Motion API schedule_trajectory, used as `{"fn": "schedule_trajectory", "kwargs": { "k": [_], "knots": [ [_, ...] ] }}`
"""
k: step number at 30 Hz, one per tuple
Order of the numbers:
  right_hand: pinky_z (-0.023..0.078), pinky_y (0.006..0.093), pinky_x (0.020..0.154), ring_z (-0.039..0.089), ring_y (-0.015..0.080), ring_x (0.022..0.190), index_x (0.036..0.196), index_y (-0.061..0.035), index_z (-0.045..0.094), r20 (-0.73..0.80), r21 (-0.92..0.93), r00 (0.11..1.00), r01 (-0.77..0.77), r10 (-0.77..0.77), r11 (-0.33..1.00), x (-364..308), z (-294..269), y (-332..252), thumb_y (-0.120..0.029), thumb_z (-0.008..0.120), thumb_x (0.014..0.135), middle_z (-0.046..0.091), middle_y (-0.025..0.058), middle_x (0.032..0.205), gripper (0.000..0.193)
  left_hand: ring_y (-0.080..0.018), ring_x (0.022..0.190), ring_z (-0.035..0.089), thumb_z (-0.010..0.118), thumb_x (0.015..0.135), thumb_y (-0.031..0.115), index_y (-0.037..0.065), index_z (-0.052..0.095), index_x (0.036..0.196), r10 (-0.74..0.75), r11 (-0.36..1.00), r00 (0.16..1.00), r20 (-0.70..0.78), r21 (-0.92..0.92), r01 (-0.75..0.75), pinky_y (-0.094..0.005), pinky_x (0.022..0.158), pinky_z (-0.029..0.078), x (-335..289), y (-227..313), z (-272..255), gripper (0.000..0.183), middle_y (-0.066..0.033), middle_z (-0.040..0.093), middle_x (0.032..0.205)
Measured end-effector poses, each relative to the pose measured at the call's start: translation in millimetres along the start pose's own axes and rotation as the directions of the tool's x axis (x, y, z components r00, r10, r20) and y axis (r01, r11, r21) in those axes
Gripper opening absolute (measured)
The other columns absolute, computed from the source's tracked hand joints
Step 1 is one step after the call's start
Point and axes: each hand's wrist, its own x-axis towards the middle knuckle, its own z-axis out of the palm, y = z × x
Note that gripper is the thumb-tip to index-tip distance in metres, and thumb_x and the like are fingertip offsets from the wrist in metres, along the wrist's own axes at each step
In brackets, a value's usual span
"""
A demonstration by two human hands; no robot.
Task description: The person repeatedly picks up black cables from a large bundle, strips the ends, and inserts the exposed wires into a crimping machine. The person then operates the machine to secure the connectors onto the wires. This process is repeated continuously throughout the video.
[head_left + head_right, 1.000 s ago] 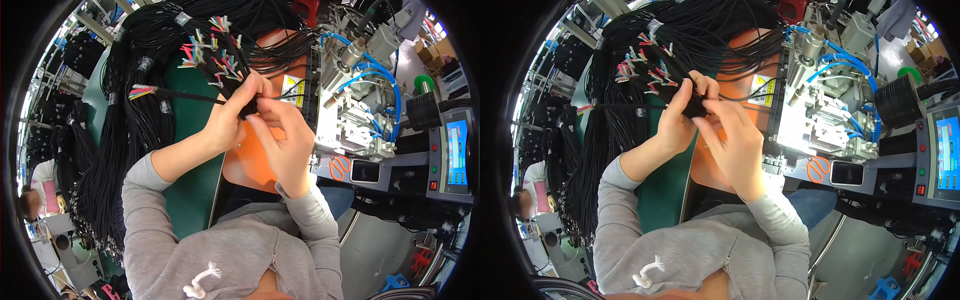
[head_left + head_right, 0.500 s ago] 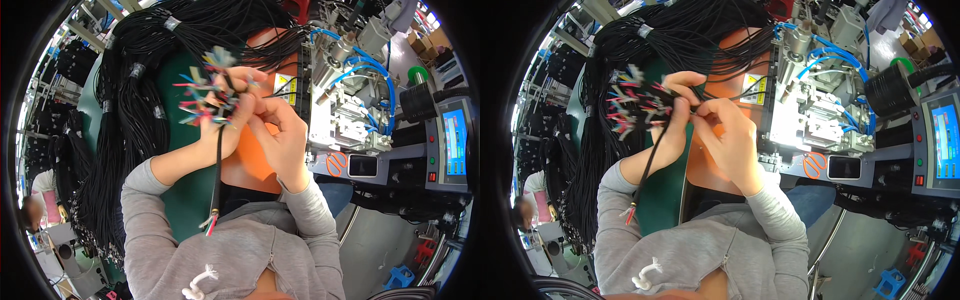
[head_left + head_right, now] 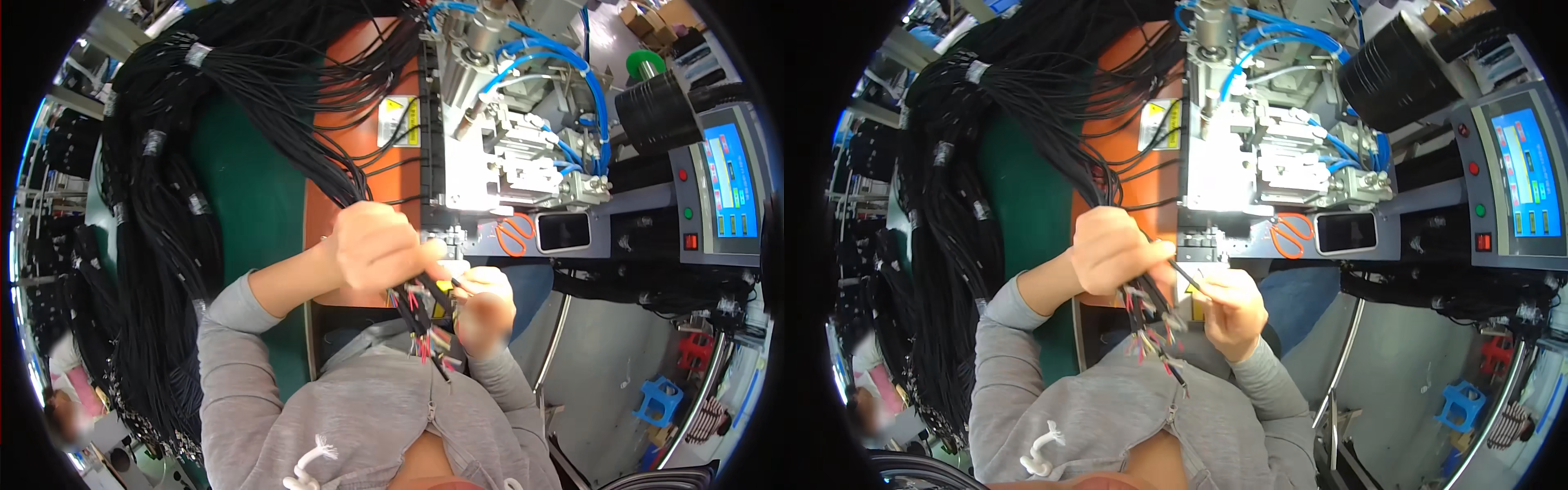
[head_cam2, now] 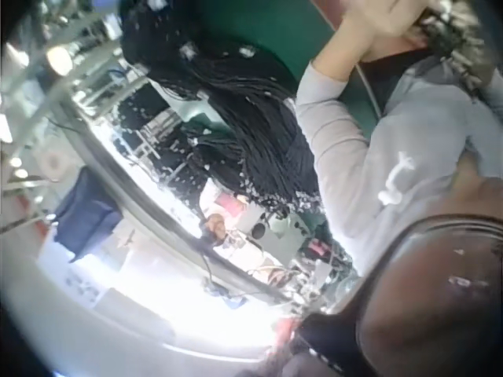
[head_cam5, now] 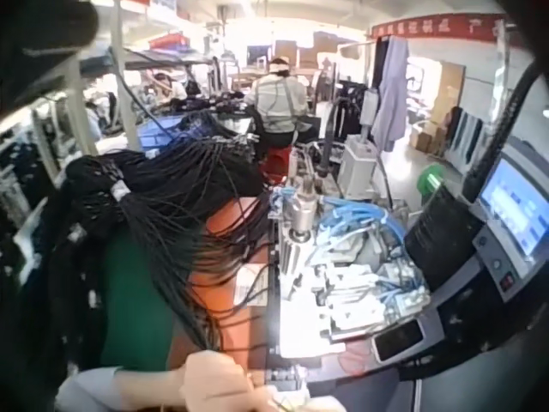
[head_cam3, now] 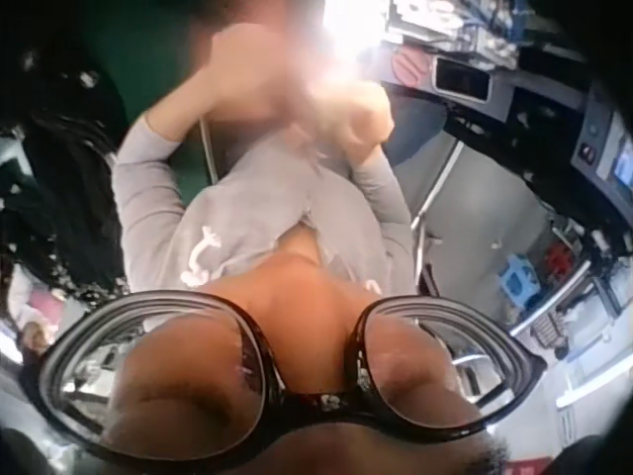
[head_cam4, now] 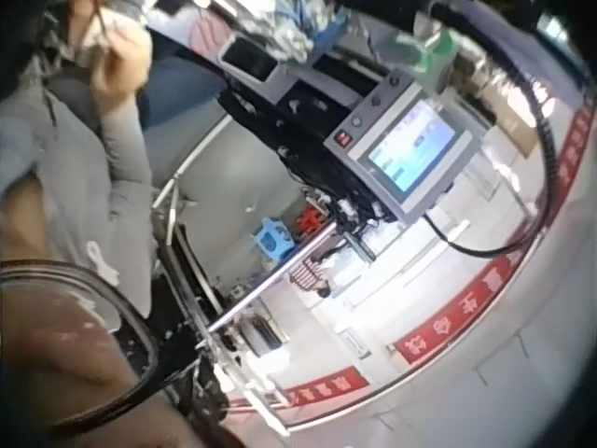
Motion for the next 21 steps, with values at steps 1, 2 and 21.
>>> {"fn": "schedule_trajectory", "kwargs": {
  "k": [1,2,21],
  "knots": [
    [0.051,0.0324,0.068,0.062,0.0245,0.073,0.093,-0.0008,0.061,-0.081,0.069,0.996,-0.041,0.046,0.997,-6.6,-4.4,-1.1,0.009,0.067,0.076,0.065,0.0143,0.084,0.021,-0.0105,0.049,0.051,0.076,0.068,0.023,0.006,0.065,0.084,0.015,0.999,1.000,-0.012,-0.033,-0.015,-0.0231,0.041,0.037,3.0,4.8,8.5,0.025,-0.0001,0.052,0.067],
    [0.050,0.0319,0.069,0.062,0.0239,0.074,0.092,0.0001,0.060,-0.159,0.141,0.983,-0.074,0.096,0.987,-8.6,-7.4,-3.8,0.009,0.066,0.076,0.064,0.0149,0.084,0.019,-0.0102,0.051,0.053,0.076,0.069,0.023,0.006,0.065,0.086,0.029,0.998,0.999,-0.025,-0.064,-0.030,-0.0225,0.042,0.038,4.4,10.7,17.1,0.027,-0.0006,0.055,0.073],
    [0.049,0.0285,0.062,0.062,0.0205,0.070,0.083,0.0039,0.065,-0.070,-0.060,0.996,-0.052,0.048,0.997,43.1,2.1,13.7,0.004,0.076,0.068,0.065,0.0123,0.079,0.019,-0.0134,0.059,0.058,0.064,0.067,0.012,0.002,0.063,0.090,-0.232,0.972,0.962,0.144,0.009,0.233,-0.0242,0.047,0.044,-15.2,14.4,31.8,0.025,-0.0033,0.057,0.074]
  ]
}}
